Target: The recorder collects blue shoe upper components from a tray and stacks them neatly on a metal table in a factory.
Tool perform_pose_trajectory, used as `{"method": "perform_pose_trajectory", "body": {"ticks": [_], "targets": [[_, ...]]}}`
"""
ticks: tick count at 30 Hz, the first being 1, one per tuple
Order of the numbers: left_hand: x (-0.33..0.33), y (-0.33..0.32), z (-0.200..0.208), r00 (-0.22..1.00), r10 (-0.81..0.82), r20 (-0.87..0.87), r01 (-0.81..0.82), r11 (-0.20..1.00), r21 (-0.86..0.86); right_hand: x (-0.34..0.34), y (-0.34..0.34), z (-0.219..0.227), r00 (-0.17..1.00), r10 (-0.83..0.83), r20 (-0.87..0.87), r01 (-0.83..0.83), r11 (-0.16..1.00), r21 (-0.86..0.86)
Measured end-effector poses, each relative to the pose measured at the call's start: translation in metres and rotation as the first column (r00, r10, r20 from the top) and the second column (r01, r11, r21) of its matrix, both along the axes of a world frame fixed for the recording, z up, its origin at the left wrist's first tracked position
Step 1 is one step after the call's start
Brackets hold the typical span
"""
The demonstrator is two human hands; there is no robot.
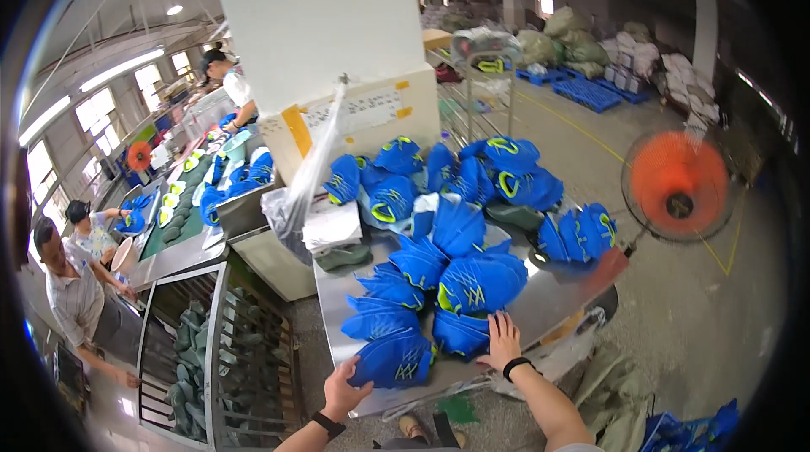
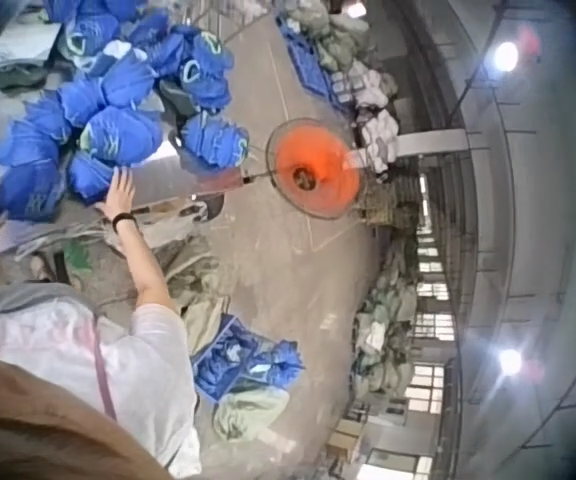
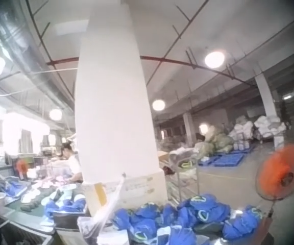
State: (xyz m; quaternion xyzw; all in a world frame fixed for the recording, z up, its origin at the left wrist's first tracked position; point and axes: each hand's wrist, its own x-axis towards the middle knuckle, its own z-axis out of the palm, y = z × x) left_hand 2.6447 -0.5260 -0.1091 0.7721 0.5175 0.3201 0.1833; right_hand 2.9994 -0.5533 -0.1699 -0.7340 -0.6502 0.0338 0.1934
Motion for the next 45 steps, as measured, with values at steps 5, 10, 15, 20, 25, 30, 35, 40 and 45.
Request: {"method": "perform_pose_trajectory", "body": {"ticks": [5, 10, 15, 20, 25, 30, 35, 40, 45], "targets": [[-0.046, 0.096, -0.050, 0.909, 0.261, 0.325, -0.192, 0.954, -0.229, -0.021, 0.047, -0.016, 1.000, 0.020, 0.005, -0.020, 1.000, -0.021], [-0.019, 0.092, -0.015, 0.992, -0.114, -0.046, 0.108, 0.988, -0.112, -0.002, 0.067, 0.051, 0.662, 0.318, -0.678, -0.690, 0.612, -0.387], [0.002, 0.066, -0.052, 0.944, -0.266, 0.196, 0.310, 0.917, -0.250, 0.108, 0.110, 0.076, 0.954, 0.297, 0.025, -0.158, 0.573, -0.804], [-0.005, 0.076, -0.024, 0.936, -0.338, 0.099, 0.351, 0.916, -0.193, 0.017, 0.104, 0.096, 0.908, 0.385, -0.166, -0.405, 0.702, -0.585], [-0.067, 0.109, -0.015, 0.960, -0.266, -0.089, 0.234, 0.933, -0.274, 0.068, 0.102, 0.034, 0.838, 0.061, -0.542, -0.537, 0.263, -0.802], [-0.053, 0.113, 0.005, 0.891, -0.330, -0.311, 0.223, 0.916, -0.333, 0.074, 0.099, 0.040, 0.697, 0.099, -0.710, -0.695, 0.337, -0.636], [-0.020, 0.220, 0.068, 0.904, -0.226, -0.363, 0.197, 0.974, -0.114, 0.077, 0.150, 0.121, 0.683, 0.618, -0.389, -0.665, 0.305, -0.682], [0.134, 0.292, 0.061, 0.681, -0.533, -0.502, 0.583, 0.810, -0.069, 0.058, 0.259, 0.154, 0.622, 0.762, 0.179, -0.761, 0.642, -0.092], [0.229, 0.297, 0.009, 0.512, -0.591, -0.624, 0.604, 0.764, -0.228, 0.029, 0.293, 0.102, 0.581, 0.684, 0.441, -0.582, 0.728, -0.364]]}}
